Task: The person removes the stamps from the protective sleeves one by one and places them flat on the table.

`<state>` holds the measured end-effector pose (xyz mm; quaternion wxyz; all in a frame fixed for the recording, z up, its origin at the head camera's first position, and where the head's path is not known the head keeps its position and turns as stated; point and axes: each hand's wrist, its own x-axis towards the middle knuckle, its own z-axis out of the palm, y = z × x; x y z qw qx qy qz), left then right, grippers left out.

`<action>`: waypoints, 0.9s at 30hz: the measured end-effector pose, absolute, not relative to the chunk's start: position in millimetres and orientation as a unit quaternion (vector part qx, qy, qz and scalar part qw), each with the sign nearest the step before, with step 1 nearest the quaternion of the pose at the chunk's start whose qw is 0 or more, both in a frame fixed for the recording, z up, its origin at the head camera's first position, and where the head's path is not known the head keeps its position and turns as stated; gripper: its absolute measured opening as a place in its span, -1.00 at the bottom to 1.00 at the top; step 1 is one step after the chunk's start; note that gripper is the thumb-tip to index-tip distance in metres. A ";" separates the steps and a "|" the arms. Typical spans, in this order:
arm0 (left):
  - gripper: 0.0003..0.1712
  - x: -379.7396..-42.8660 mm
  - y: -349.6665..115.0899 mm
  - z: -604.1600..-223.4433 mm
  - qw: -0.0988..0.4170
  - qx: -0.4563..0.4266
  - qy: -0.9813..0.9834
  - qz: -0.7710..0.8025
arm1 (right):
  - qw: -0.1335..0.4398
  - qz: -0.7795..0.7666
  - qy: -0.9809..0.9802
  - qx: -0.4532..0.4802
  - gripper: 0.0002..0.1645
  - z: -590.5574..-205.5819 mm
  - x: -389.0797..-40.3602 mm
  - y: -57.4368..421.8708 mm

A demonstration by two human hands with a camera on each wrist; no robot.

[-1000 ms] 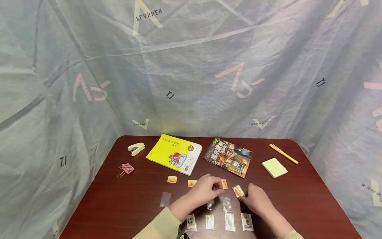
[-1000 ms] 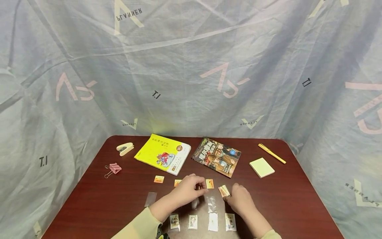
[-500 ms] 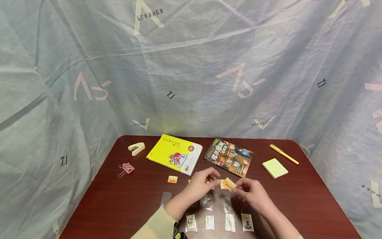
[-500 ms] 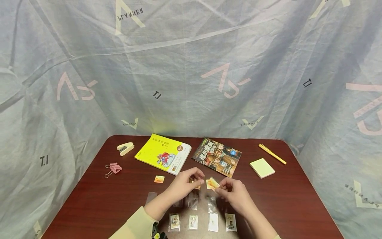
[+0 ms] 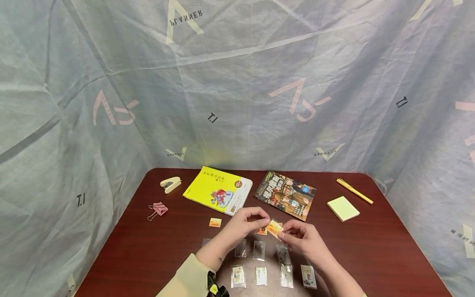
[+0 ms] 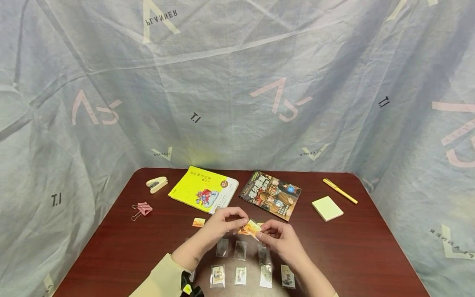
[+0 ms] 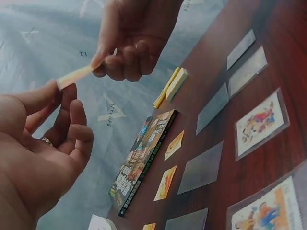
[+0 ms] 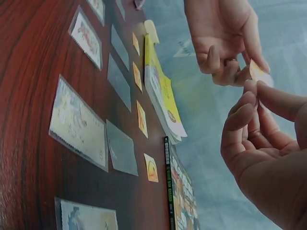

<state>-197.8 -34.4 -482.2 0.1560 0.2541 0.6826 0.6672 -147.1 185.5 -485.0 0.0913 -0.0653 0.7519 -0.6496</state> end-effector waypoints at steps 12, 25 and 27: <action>-0.77 -201.2 -37.4 -485.3 0.213 0.234 0.626 0.713 | 0.103 -0.676 0.720 -0.117 -0.69 -486.5 -149.0 186.0; -0.81 -202.1 -40.8 -476.3 0.132 0.310 0.657 0.674 | 0.096 -0.660 0.740 -0.090 -0.67 -485.8 -147.9 186.3; -0.85 -199.7 -41.4 -471.6 0.130 0.313 0.668 0.662 | 0.094 -0.657 0.743 -0.086 -0.67 -485.6 -147.5 186.3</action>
